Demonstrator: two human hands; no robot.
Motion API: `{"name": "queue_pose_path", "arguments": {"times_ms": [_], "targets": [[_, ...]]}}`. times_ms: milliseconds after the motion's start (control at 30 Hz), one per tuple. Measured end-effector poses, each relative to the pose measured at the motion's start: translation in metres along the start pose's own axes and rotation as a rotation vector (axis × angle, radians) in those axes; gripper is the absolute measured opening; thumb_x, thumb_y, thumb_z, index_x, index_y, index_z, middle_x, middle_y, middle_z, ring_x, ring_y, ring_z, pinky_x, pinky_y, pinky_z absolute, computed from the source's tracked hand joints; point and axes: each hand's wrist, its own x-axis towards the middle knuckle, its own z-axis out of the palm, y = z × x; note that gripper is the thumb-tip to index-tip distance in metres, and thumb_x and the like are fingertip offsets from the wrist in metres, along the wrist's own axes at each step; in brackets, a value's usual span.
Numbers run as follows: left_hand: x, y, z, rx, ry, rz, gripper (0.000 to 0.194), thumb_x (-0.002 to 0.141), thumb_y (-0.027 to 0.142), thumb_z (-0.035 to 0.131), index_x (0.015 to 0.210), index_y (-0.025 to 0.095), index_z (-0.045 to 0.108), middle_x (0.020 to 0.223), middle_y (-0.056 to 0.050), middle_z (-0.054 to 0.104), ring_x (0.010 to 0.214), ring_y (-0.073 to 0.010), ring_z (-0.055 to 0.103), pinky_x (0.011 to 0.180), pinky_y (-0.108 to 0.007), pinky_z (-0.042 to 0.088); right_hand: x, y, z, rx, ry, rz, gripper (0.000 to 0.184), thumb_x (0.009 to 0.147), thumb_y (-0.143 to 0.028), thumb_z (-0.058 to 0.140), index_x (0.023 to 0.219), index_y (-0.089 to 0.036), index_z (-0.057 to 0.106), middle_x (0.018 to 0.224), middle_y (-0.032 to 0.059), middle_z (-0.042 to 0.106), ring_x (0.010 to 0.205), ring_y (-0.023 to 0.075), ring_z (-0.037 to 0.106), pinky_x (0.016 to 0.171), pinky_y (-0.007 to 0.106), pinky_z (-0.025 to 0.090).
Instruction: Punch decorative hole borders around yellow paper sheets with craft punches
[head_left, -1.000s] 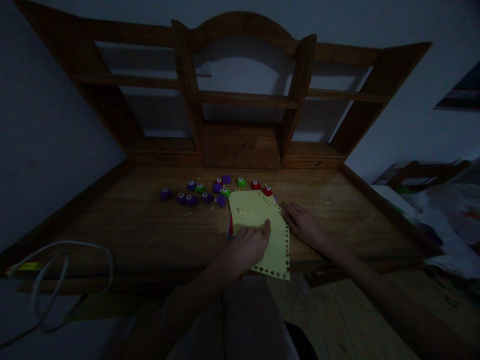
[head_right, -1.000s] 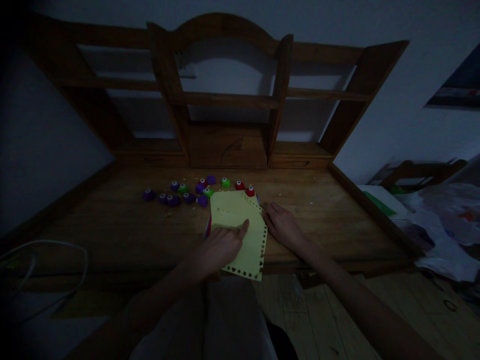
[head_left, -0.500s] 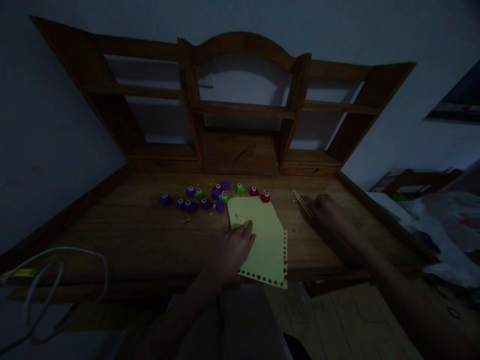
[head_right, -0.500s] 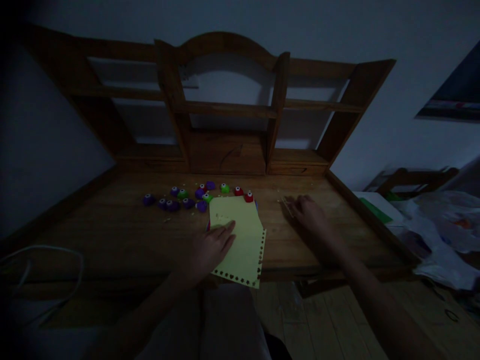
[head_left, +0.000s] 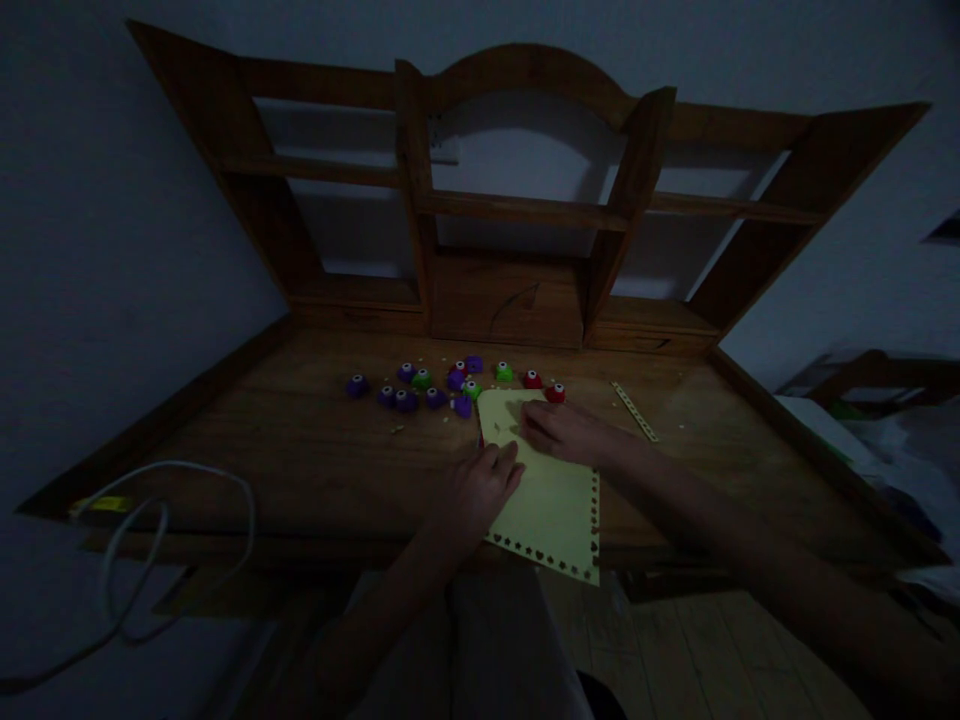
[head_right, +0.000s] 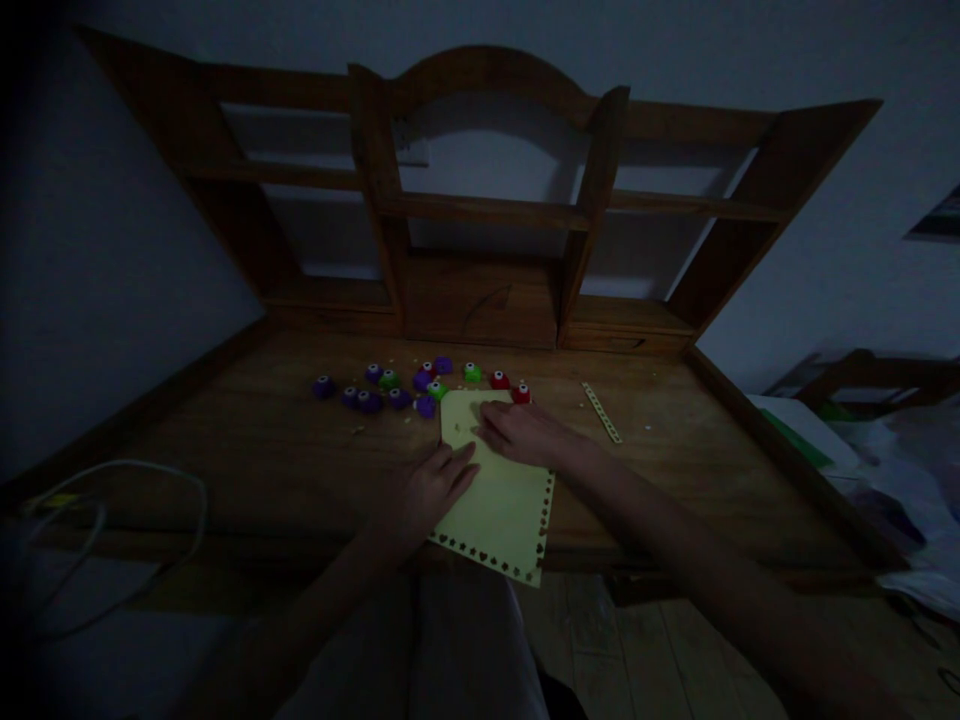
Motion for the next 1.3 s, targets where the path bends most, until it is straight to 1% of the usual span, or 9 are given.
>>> {"name": "queue_pose_path", "arguments": {"times_ms": [200,267,400,533,700,800,1067,1167,1300], "targets": [[-0.001,-0.003,0.011,0.018,0.104,0.031,0.036,0.098,0.029,0.035,0.129,0.017,0.049,0.101,-0.009,0.063,0.091,-0.0209,0.060,0.069,-0.031,0.046,0.013,0.002,0.005,-0.296,-0.051,-0.278,0.026,0.092,-0.017,0.041,0.117,-0.015,0.048,0.107,0.0122,0.062,0.085,0.0203,0.061,0.066,0.029,0.042],[-0.001,-0.003,0.013,0.022,0.123,0.031,0.035,0.097,0.028,0.036,0.128,0.017,0.050,0.100,-0.009,0.063,0.089,-0.0205,0.060,0.067,-0.031,0.045,0.015,0.002,0.004,-0.329,-0.076,-0.329,0.026,0.090,-0.012,0.041,0.115,-0.014,0.048,0.105,0.0119,0.062,0.082,0.0195,0.061,0.062,0.028,0.041],[-0.002,-0.003,0.011,0.026,0.131,0.057,0.035,0.097,0.026,0.038,0.128,0.018,0.050,0.096,-0.009,0.062,0.086,-0.0196,0.060,0.067,-0.031,0.044,0.017,0.004,0.002,-0.320,-0.098,-0.328,0.015,0.093,-0.016,0.037,0.102,-0.015,0.050,0.089,0.0076,0.063,0.068,0.0163,0.059,0.056,0.027,0.038],[-0.001,-0.005,0.012,0.026,0.124,0.070,0.035,0.096,0.026,0.038,0.129,0.019,0.048,0.095,-0.008,0.061,0.084,-0.0201,0.059,0.065,-0.031,0.044,0.018,0.007,0.003,-0.320,-0.088,-0.303,0.015,0.095,-0.020,0.036,0.099,-0.016,0.050,0.088,0.0074,0.062,0.062,0.0147,0.056,0.053,0.028,0.035],[-0.001,-0.007,0.022,-0.022,0.127,0.063,0.036,0.096,0.026,0.040,0.130,0.019,0.048,0.097,-0.009,0.061,0.085,-0.0205,0.059,0.067,-0.031,0.045,0.021,0.008,0.001,-0.314,-0.084,-0.329,0.021,0.095,-0.025,0.035,0.102,-0.015,0.051,0.090,0.0089,0.063,0.063,0.0155,0.056,0.055,0.029,0.035],[-0.001,-0.007,0.027,-0.044,0.153,0.055,0.035,0.096,0.027,0.039,0.129,0.016,0.048,0.098,-0.010,0.061,0.089,-0.0210,0.059,0.072,-0.032,0.046,0.022,0.007,0.000,-0.283,-0.073,-0.361,0.021,0.095,-0.022,0.034,0.103,-0.015,0.052,0.092,0.0091,0.063,0.066,0.0158,0.057,0.057,0.029,0.036],[0.002,-0.008,0.021,-0.038,0.120,0.042,0.037,0.097,0.030,0.037,0.131,0.021,0.047,0.097,-0.008,0.061,0.085,-0.0196,0.060,0.067,-0.029,0.046,0.022,0.021,0.013,-0.296,-0.090,-0.432,0.021,0.095,-0.017,0.034,0.106,-0.016,0.052,0.095,0.0085,0.063,0.072,0.0169,0.059,0.062,0.029,0.043],[0.002,-0.009,0.019,0.001,0.136,0.074,0.035,0.096,0.027,0.039,0.129,0.020,0.049,0.097,-0.008,0.061,0.084,-0.0187,0.060,0.064,-0.028,0.045,0.022,0.026,0.016,-0.286,-0.096,-0.473,0.025,0.095,-0.016,0.034,0.115,-0.015,0.050,0.101,0.0101,0.063,0.080,0.0177,0.061,0.068,0.030,0.047],[0.001,-0.009,0.021,0.040,0.149,0.099,0.034,0.093,0.024,0.045,0.127,0.020,0.050,0.093,-0.006,0.061,0.080,-0.0184,0.060,0.061,-0.028,0.045,0.022,0.026,0.017,-0.331,-0.143,-0.479,0.029,0.095,-0.017,0.035,0.122,-0.012,0.047,0.102,0.0113,0.062,0.076,0.0173,0.062,0.065,0.030,0.049]]}}
